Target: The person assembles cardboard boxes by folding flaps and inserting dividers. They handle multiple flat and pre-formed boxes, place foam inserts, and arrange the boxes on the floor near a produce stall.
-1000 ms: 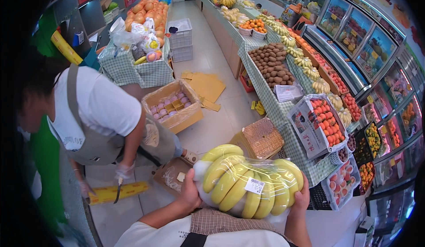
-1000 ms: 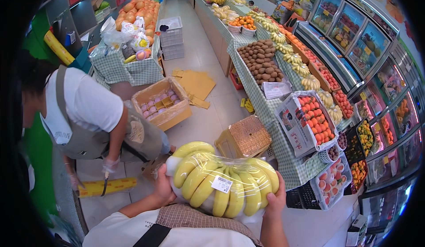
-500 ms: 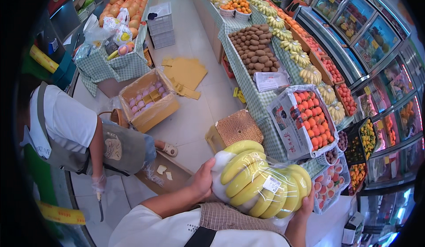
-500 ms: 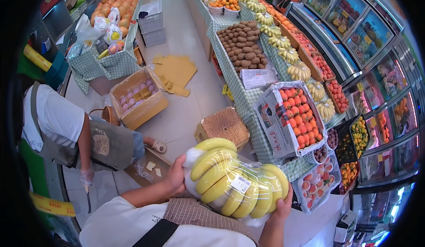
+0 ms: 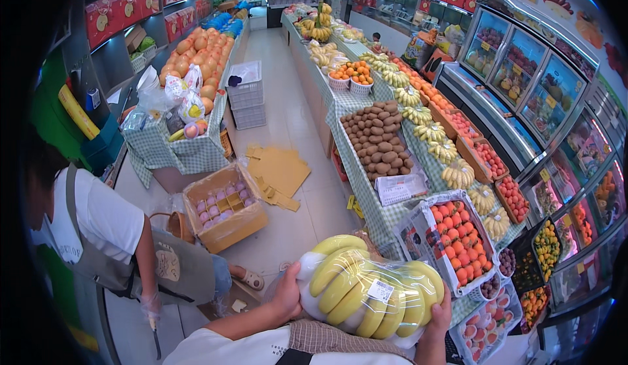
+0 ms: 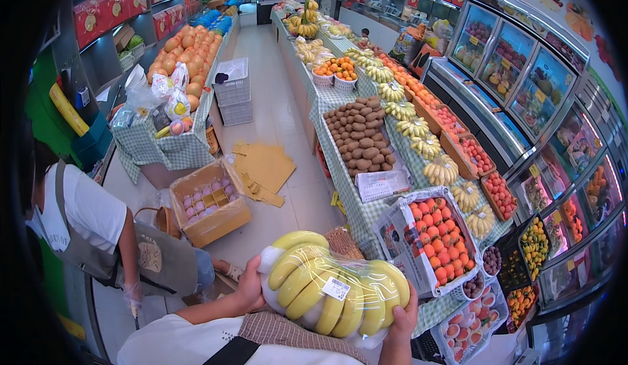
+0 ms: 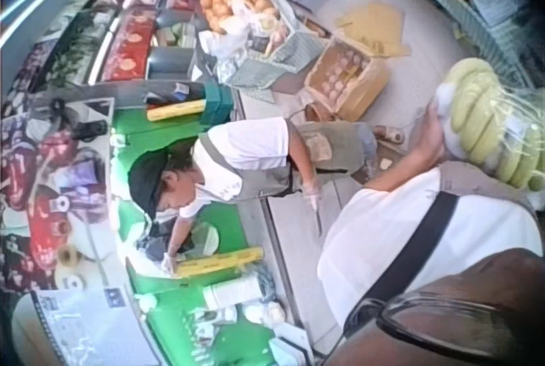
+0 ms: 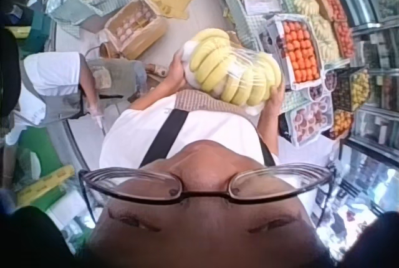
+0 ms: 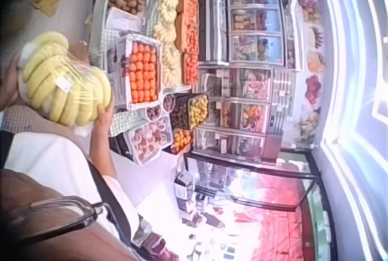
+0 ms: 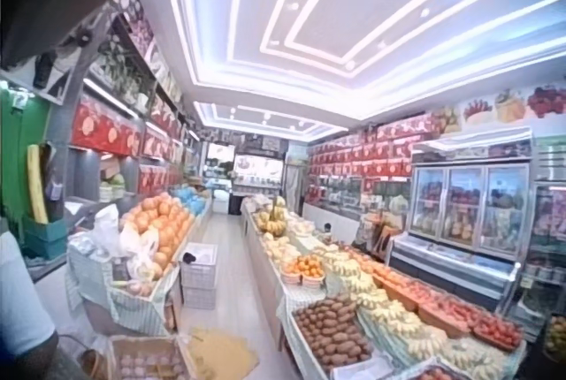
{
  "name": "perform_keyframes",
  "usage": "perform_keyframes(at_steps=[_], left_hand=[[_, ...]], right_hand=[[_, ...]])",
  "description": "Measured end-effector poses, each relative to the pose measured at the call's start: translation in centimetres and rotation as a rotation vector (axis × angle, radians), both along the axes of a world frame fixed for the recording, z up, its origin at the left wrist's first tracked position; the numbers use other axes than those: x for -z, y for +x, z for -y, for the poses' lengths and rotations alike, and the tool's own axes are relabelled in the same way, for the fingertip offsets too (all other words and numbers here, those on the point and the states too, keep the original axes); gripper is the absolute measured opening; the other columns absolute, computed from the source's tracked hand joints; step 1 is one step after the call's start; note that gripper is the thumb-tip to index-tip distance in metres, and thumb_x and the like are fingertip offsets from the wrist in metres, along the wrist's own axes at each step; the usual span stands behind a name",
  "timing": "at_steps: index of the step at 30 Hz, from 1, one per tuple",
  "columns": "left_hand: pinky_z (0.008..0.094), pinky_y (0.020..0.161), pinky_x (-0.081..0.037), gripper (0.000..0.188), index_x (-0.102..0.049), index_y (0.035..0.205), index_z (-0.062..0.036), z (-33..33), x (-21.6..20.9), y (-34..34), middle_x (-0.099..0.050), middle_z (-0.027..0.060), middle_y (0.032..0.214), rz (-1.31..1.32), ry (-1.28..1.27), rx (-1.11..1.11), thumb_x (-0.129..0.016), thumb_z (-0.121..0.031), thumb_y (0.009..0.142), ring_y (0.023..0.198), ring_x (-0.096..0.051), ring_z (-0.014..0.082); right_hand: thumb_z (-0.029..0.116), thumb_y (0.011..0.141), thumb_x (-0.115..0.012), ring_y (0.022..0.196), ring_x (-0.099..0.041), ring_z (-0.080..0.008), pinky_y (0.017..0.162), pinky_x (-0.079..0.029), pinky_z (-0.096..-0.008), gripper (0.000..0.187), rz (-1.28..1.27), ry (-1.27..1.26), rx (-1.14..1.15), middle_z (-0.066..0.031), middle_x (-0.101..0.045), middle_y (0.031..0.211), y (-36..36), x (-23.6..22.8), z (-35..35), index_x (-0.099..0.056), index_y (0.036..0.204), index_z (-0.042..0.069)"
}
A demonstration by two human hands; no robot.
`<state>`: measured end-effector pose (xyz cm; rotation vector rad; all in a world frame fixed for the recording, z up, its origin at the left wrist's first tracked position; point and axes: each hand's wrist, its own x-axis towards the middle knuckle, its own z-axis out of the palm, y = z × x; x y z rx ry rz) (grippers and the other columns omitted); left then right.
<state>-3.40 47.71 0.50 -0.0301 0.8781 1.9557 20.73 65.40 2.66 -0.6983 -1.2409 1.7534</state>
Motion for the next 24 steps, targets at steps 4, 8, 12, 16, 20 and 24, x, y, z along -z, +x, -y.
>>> perform_keyframes(at_steps=[4,8,12,16,20,24], left_hand=[[0.0406,0.099,-0.040,0.052,-0.047,0.124,0.0011,-1.4,1.1,-5.5,-0.055,0.0158,0.121,0.003,0.015,-0.054,-0.035,-0.039,0.094,0.111,-0.055,0.0264],[0.0409,0.100,-0.039,0.053,-0.046,0.125,0.0007,-3.0,3.6,-14.4,-0.054,0.0162,0.123,-0.016,0.052,-0.094,-0.034,-0.041,0.094,0.113,-0.053,0.0272],[0.0410,0.100,-0.039,0.054,-0.045,0.126,-0.0005,-3.5,4.7,-26.1,-0.053,0.0158,0.124,-0.069,0.050,-0.194,-0.034,-0.043,0.094,0.114,-0.052,0.0272],[0.0413,0.100,-0.039,0.053,-0.045,0.126,-0.0023,-4.0,3.6,-37.1,-0.053,0.0150,0.124,-0.051,0.020,-0.249,-0.032,-0.043,0.095,0.113,-0.053,0.0273],[0.0415,0.099,-0.040,0.053,-0.047,0.124,-0.0025,-4.3,3.2,-46.1,-0.054,0.0149,0.123,-0.024,0.036,-0.294,-0.031,-0.044,0.095,0.112,-0.053,0.0277],[0.0446,0.102,-0.038,0.063,-0.041,0.131,-0.0035,-6.3,2.3,-50.6,-0.048,0.0173,0.130,-0.155,-0.081,-0.288,-0.024,-0.051,0.093,0.120,-0.048,0.0315]], right_hand=[[0.034,0.068,-0.070,0.117,-0.049,-0.0282,0.100,-0.039,-0.0377,0.086,0.002,-0.042,-0.046,-0.0188,-0.047,0.127,-6.9,-0.1,-2.4,-0.030,0.134,-0.005],[0.031,0.068,-0.069,0.116,-0.049,-0.0275,0.100,-0.038,-0.0365,0.083,0.009,-0.016,-0.073,-0.0186,-0.047,0.126,-16.1,1.4,-5.1,-0.031,0.133,-0.005],[0.025,0.070,-0.067,0.116,-0.048,-0.0264,0.101,-0.037,-0.0359,0.078,0.013,-0.024,-0.183,-0.0180,-0.047,0.127,-29.3,1.9,-7.2,-0.032,0.133,-0.005],[0.017,0.075,-0.065,0.116,-0.048,-0.0253,0.100,-0.038,-0.0353,0.071,0.056,-0.083,-0.271,-0.0167,-0.048,0.127,-41.8,2.1,-9.5,-0.032,0.134,-0.004],[0.017,0.076,-0.066,0.115,-0.049,-0.0243,0.099,-0.038,-0.0347,0.070,0.081,-0.116,-0.327,-0.0163,-0.048,0.126,-50.9,2.3,-10.5,-0.033,0.135,-0.002],[0.018,0.076,-0.067,0.115,-0.048,-0.0226,0.099,-0.038,-0.0336,0.070,0.058,-0.174,-0.317,-0.0147,-0.049,0.125,-56.3,1.8,-12.0,-0.034,0.135,-0.001]])
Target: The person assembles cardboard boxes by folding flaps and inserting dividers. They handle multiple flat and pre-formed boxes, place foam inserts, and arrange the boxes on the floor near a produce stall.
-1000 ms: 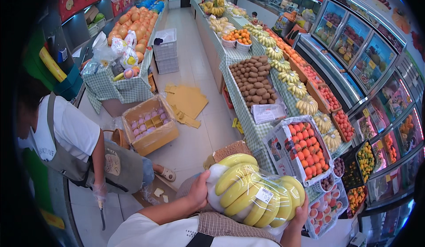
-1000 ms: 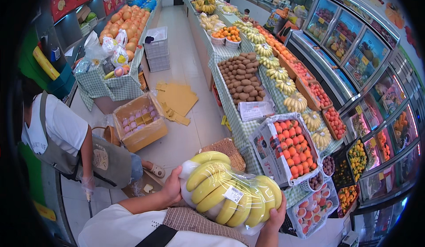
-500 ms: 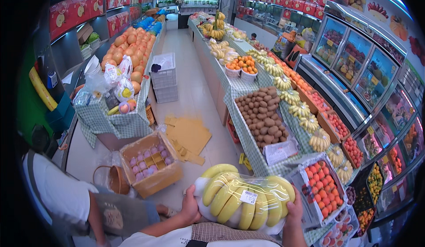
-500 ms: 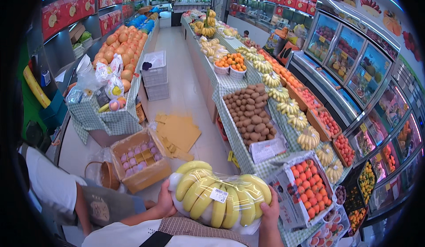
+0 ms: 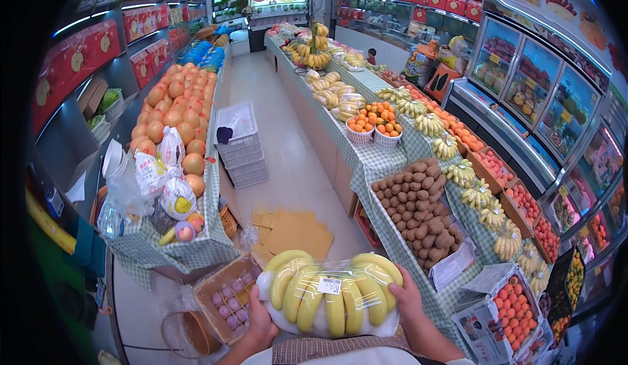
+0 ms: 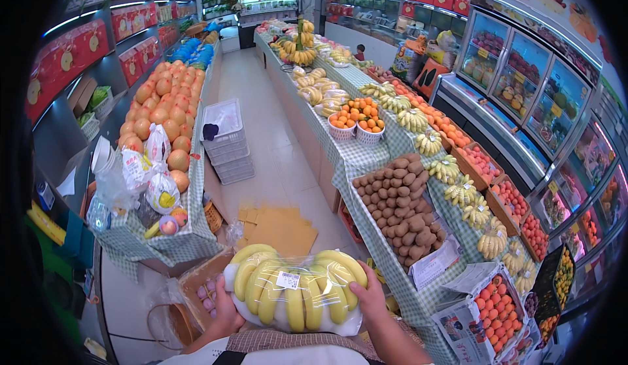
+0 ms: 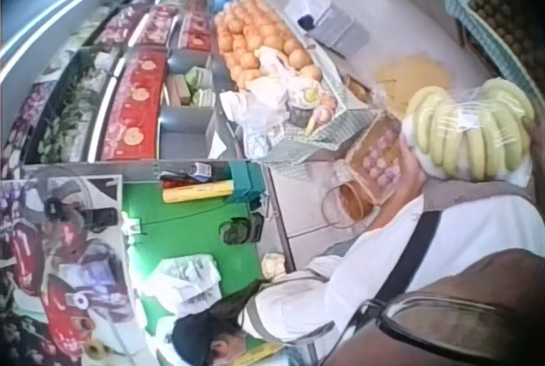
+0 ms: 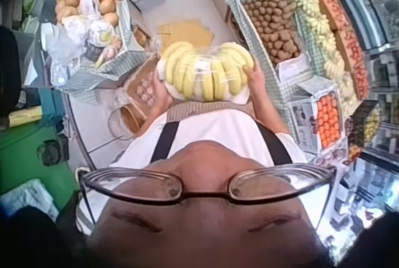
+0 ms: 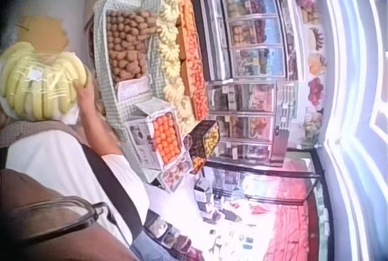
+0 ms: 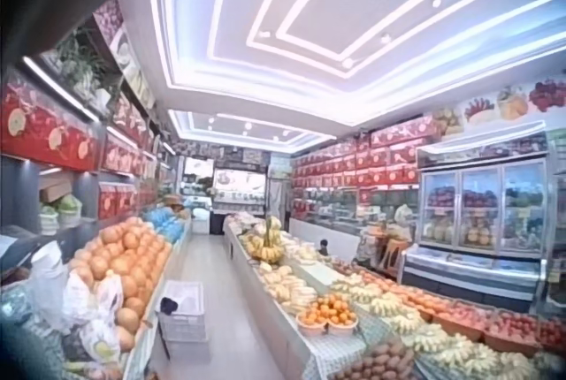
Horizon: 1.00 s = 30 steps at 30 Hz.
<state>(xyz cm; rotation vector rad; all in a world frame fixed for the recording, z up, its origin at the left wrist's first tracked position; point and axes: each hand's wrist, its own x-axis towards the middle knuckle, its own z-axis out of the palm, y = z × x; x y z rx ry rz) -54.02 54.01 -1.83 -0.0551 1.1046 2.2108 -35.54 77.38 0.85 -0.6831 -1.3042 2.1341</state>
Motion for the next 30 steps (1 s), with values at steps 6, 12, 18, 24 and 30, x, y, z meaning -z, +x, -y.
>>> perform_keyframes(at_steps=[6,12,18,24,30], left_hand=[[0.0417,0.100,-0.039,0.058,-0.044,0.128,-0.0025,-5.7,-0.7,-7.1,-0.052,0.0154,0.126,0.116,0.125,0.069,-0.027,-0.048,0.094,0.116,-0.051,0.0283],[0.0411,0.100,-0.040,0.052,-0.045,0.126,-0.0021,-15.8,1.6,-13.5,-0.054,0.0148,0.123,0.122,0.106,0.070,-0.032,-0.042,0.096,0.113,-0.052,0.0276],[0.0401,0.098,-0.042,0.049,-0.047,0.124,0.0002,-28.4,1.0,-19.6,-0.056,0.0147,0.120,0.091,0.116,0.028,-0.037,-0.038,0.096,0.111,-0.054,0.0254],[0.0422,0.100,-0.040,0.049,-0.044,0.127,0.0006,-35.0,0.4,-24.0,-0.053,0.0164,0.123,0.237,0.198,-0.085,-0.036,-0.038,0.096,0.114,-0.052,0.0263],[0.0429,0.101,-0.039,0.050,-0.043,0.128,-0.0013,-39.2,1.1,-33.1,-0.052,0.0159,0.125,0.203,0.083,-0.202,-0.035,-0.039,0.096,0.115,-0.051,0.0268]], right_hand=[[0.018,0.076,-0.068,0.116,-0.048,-0.0225,0.099,-0.037,-0.0331,0.070,-0.018,0.030,0.010,-0.0134,-0.049,0.126,-6.2,-1.3,-5.5,-0.034,0.135,-0.001],[0.023,0.074,-0.068,0.116,-0.049,-0.0258,0.100,-0.039,-0.0361,0.074,-0.069,0.022,0.107,-0.0156,-0.048,0.126,-11.2,0.9,-14.0,-0.033,0.135,-0.001],[0.030,0.076,-0.063,0.114,-0.051,-0.0275,0.098,-0.041,-0.0368,0.074,-0.072,0.173,0.052,-0.0183,-0.048,0.126,-18.2,-1.3,-27.1,-0.033,0.133,-0.005],[0.028,0.077,-0.063,0.115,-0.050,-0.0262,0.099,-0.040,-0.0358,0.072,-0.033,0.172,-0.103,-0.0177,-0.048,0.127,-27.0,-1.4,-37.0,-0.033,0.134,-0.005],[0.024,0.077,-0.063,0.116,-0.048,-0.0251,0.100,-0.038,-0.0348,0.071,0.000,0.104,-0.198,-0.0172,-0.047,0.127,-38.9,-0.5,-43.0,-0.033,0.134,-0.004]])
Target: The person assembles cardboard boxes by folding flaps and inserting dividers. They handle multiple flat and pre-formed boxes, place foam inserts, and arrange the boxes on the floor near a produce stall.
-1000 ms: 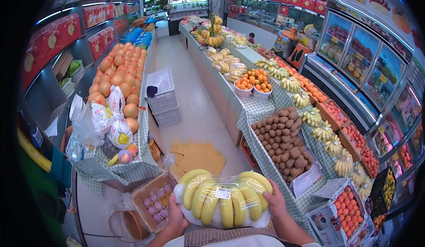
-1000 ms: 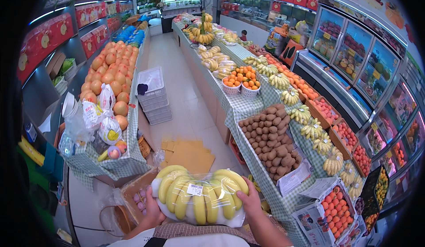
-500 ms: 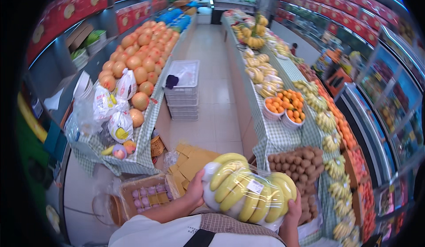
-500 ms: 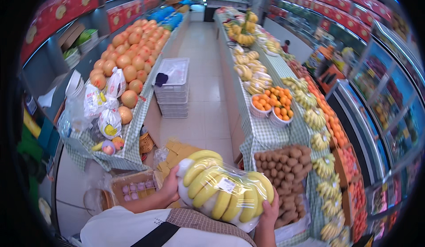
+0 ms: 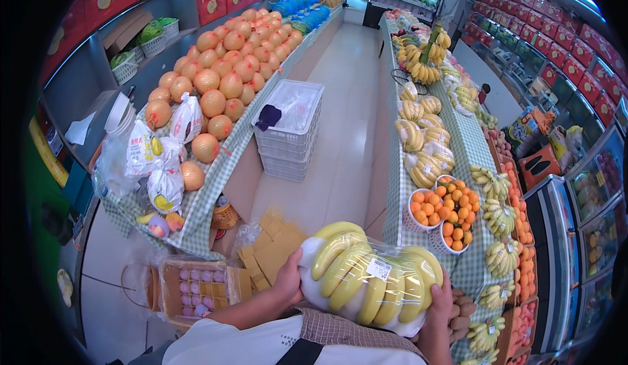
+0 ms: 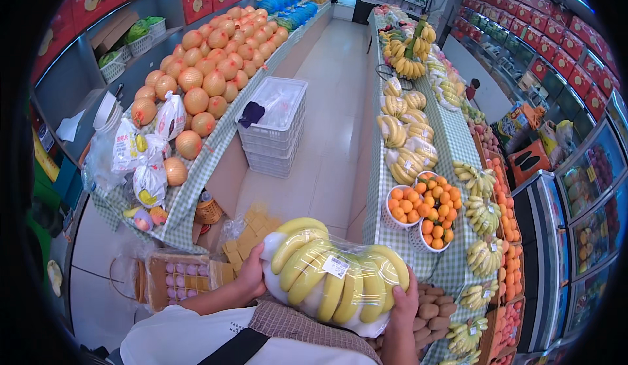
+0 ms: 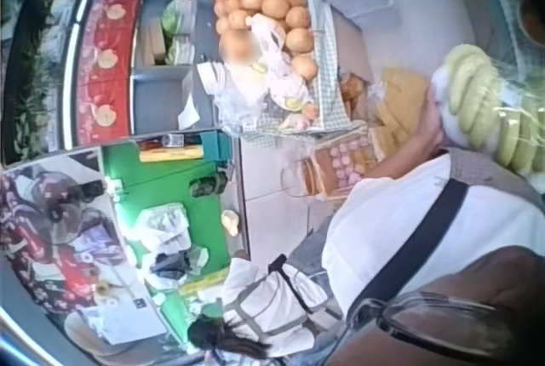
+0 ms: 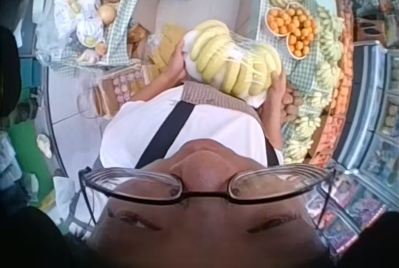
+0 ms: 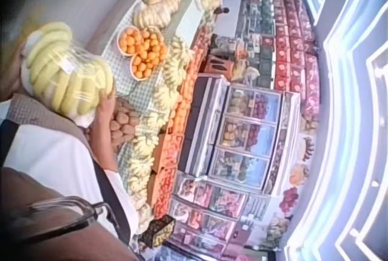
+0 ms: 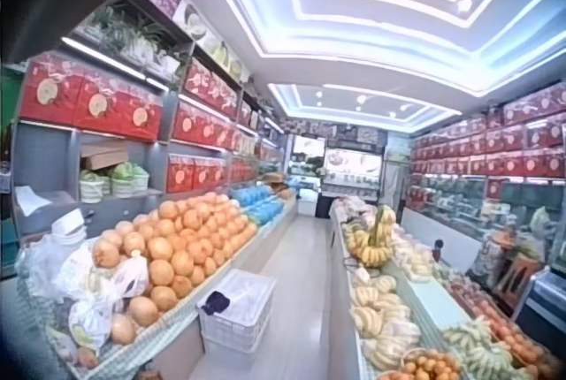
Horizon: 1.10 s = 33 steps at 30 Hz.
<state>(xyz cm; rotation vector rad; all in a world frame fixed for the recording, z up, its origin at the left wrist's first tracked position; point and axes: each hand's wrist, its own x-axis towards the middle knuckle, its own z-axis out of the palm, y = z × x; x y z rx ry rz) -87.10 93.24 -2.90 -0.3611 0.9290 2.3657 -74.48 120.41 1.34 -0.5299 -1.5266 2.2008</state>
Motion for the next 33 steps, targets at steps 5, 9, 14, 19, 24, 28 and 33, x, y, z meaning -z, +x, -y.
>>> perform_keyframes(at_steps=[5,9,14,19,24,28,33], left_hand=[[0.0426,0.101,-0.039,0.049,-0.043,0.128,-0.0025,-2.3,4.8,-10.6,-0.051,0.0145,0.125,0.001,0.068,-0.070,-0.034,-0.039,0.096,0.115,-0.051,0.0266],[0.0417,0.101,-0.038,0.050,-0.043,0.128,-0.0029,-5.4,4.7,-23.0,-0.051,0.0143,0.126,-0.044,0.043,-0.070,-0.034,-0.040,0.096,0.116,-0.050,0.0265],[0.0413,0.102,-0.038,0.052,-0.042,0.129,-0.0029,-7.0,2.3,-37.8,-0.050,0.0144,0.128,-0.023,-0.022,0.025,-0.030,-0.041,0.097,0.118,-0.049,0.0273],[0.0423,0.103,-0.037,0.054,-0.040,0.131,-0.0010,-12.2,-2.4,-48.2,-0.049,0.0162,0.129,-0.189,-0.116,0.117,-0.028,-0.040,0.097,0.119,-0.048,0.0293],[0.0430,0.103,-0.036,0.054,-0.038,0.132,0.0001,-23.0,-1.6,-60.3,-0.048,0.0178,0.131,-0.271,-0.142,0.319,-0.028,-0.039,0.096,0.120,-0.048,0.0307],[0.0389,0.099,-0.040,0.037,-0.042,0.126,-0.0008,-37.7,-2.7,-67.1,-0.051,0.0160,0.122,-0.369,-0.217,0.492,-0.037,-0.023,0.097,0.114,-0.051,0.0264],[0.0371,0.097,-0.041,0.035,-0.042,0.126,-0.0020,-58.1,-1.3,-74.0,-0.052,0.0137,0.121,-0.385,-0.229,0.740,-0.043,-0.019,0.096,0.112,-0.052,0.0235]], right_hand=[[0.019,0.078,-0.060,0.115,-0.049,-0.0248,0.099,-0.039,-0.0340,0.066,0.051,0.061,-0.100,-0.0166,-0.048,0.127,-13.1,1.9,-3.4,-0.034,0.134,-0.003],[0.016,0.080,-0.058,0.114,-0.049,-0.0236,0.099,-0.039,-0.0336,0.062,0.064,0.092,-0.067,-0.0159,-0.049,0.126,-25.3,3.0,-6.5,-0.035,0.134,-0.003],[0.015,0.085,-0.058,0.111,-0.050,-0.0204,0.095,-0.042,-0.0314,0.057,0.152,-0.079,-0.039,-0.0139,-0.050,0.124,-38.5,2.2,-7.7,-0.036,0.135,0.000],[0.015,0.087,-0.058,0.113,-0.050,-0.0209,0.095,-0.042,-0.0323,0.055,0.055,-0.291,0.039,-0.0138,-0.050,0.125,-47.0,4.1,-11.1,-0.035,0.135,0.000],[0.013,0.087,-0.057,0.112,-0.053,-0.0228,0.095,-0.044,-0.0347,0.053,-0.025,-0.347,0.262,-0.0143,-0.051,0.125,-53.7,6.3,-19.1,-0.036,0.134,-0.001],[0.012,0.087,-0.055,0.109,-0.055,-0.0230,0.093,-0.045,-0.0333,0.051,-0.179,-0.419,0.435,-0.0150,-0.052,0.124,-56.5,6.7,-29.2,-0.038,0.133,-0.002],[0.009,0.087,-0.051,0.110,-0.054,-0.0260,0.094,-0.045,-0.0357,0.050,-0.216,-0.395,0.744,-0.0169,-0.051,0.124,-59.1,9.7,-42.0,-0.035,0.134,-0.002]])
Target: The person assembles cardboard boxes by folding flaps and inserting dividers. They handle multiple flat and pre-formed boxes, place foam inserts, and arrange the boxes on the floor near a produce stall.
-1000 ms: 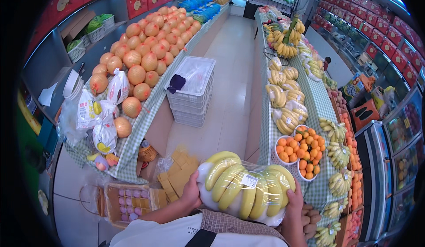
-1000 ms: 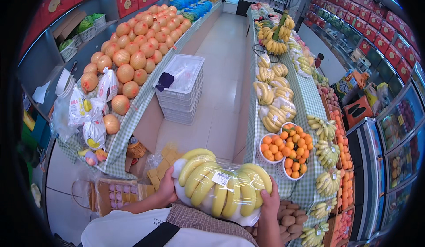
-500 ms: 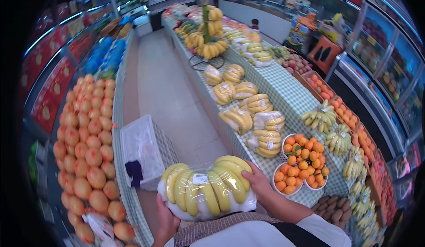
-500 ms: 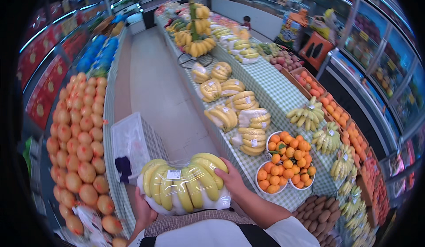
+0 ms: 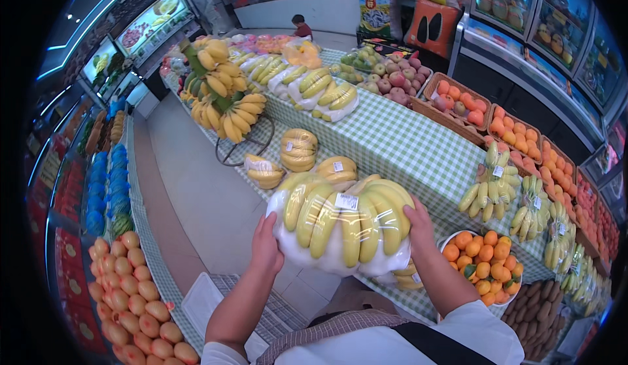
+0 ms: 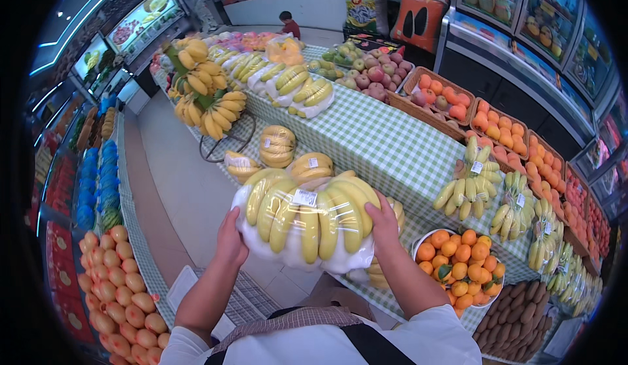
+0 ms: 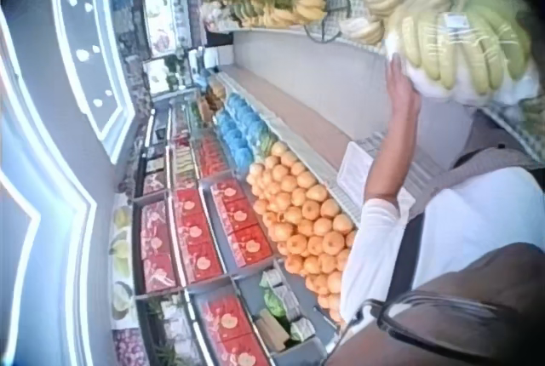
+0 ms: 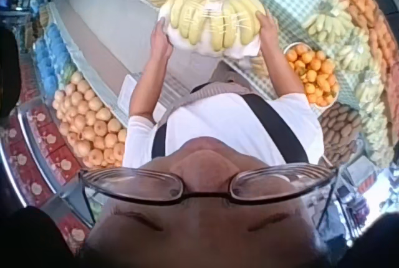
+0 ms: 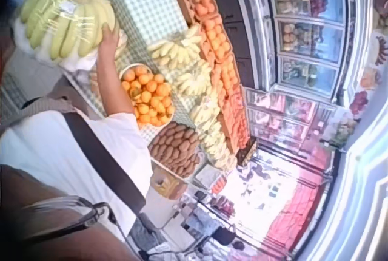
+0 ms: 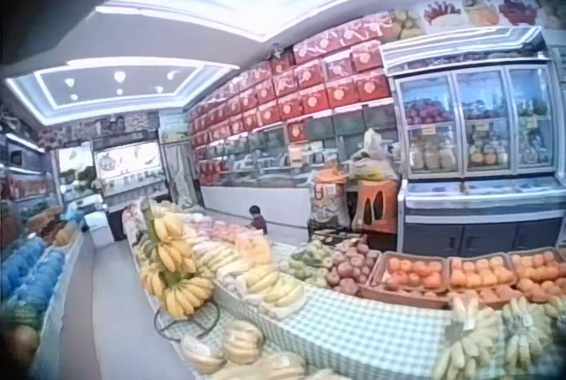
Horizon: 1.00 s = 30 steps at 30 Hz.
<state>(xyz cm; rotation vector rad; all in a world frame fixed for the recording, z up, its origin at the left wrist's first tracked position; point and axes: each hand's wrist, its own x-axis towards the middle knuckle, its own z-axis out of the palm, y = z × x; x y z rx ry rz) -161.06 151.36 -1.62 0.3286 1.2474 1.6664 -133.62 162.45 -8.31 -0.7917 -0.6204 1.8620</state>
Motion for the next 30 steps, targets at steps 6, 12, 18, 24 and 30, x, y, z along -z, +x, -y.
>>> perform_keyframes(at_steps=[6,12,18,24,30], left_hand=[[0.0367,0.096,-0.042,0.038,-0.048,0.123,-0.0003,-21.1,3.7,-3.8,-0.056,0.0117,0.120,0.217,-0.048,0.337,-0.051,-0.022,0.092,0.108,-0.054,0.0234],[0.0371,0.094,-0.043,0.041,-0.050,0.123,-0.0019,-35.2,7.8,-1.9,-0.059,0.0099,0.116,0.255,-0.092,0.516,-0.054,-0.026,0.089,0.106,-0.056,0.0231],[0.0393,0.099,-0.039,0.044,-0.049,0.124,-0.0033,-41.0,11.3,-2.4,-0.058,0.0105,0.121,0.185,-0.206,0.521,-0.051,-0.030,0.090,0.111,-0.054,0.0255],[0.0386,0.100,-0.039,0.048,-0.037,0.134,-0.0043,-41.4,13.6,-3.3,-0.052,0.0114,0.127,0.063,-0.146,0.515,-0.051,-0.023,0.092,0.115,-0.051,0.0242],[0.0353,0.101,-0.036,0.048,-0.031,0.137,-0.0072,-39.2,14.1,-3.3,-0.045,0.0098,0.132,-0.182,-0.007,0.497,-0.046,-0.016,0.093,0.120,-0.045,0.0226]], right_hand=[[0.008,0.087,-0.050,0.111,-0.053,-0.0260,0.095,-0.044,-0.0362,0.051,0.046,0.076,0.272,-0.0174,-0.050,0.125,0.1,-0.9,-13.1,-0.033,0.135,-0.002],[0.007,0.087,-0.054,0.111,-0.053,-0.0247,0.095,-0.044,-0.0353,0.053,0.048,0.055,0.449,-0.0159,-0.050,0.125,1.7,2.9,-20.7,-0.034,0.135,-0.002],[0.011,0.085,-0.061,0.110,-0.052,-0.0223,0.095,-0.043,-0.0327,0.059,0.216,0.040,0.556,-0.0157,-0.050,0.124,0.3,5.7,-24.2,-0.034,0.135,-0.003],[0.019,0.086,-0.061,0.110,-0.051,-0.0222,0.095,-0.041,-0.0327,0.058,0.397,0.057,0.537,-0.0165,-0.051,0.124,-0.6,9.0,-26.5,-0.035,0.134,-0.003],[0.032,0.086,-0.059,0.105,-0.051,-0.0398,0.091,-0.042,-0.0437,0.055,1.276,0.420,0.598,-0.0250,-0.054,0.114,-1.2,9.3,-26.7,-0.045,0.123,-0.006]])
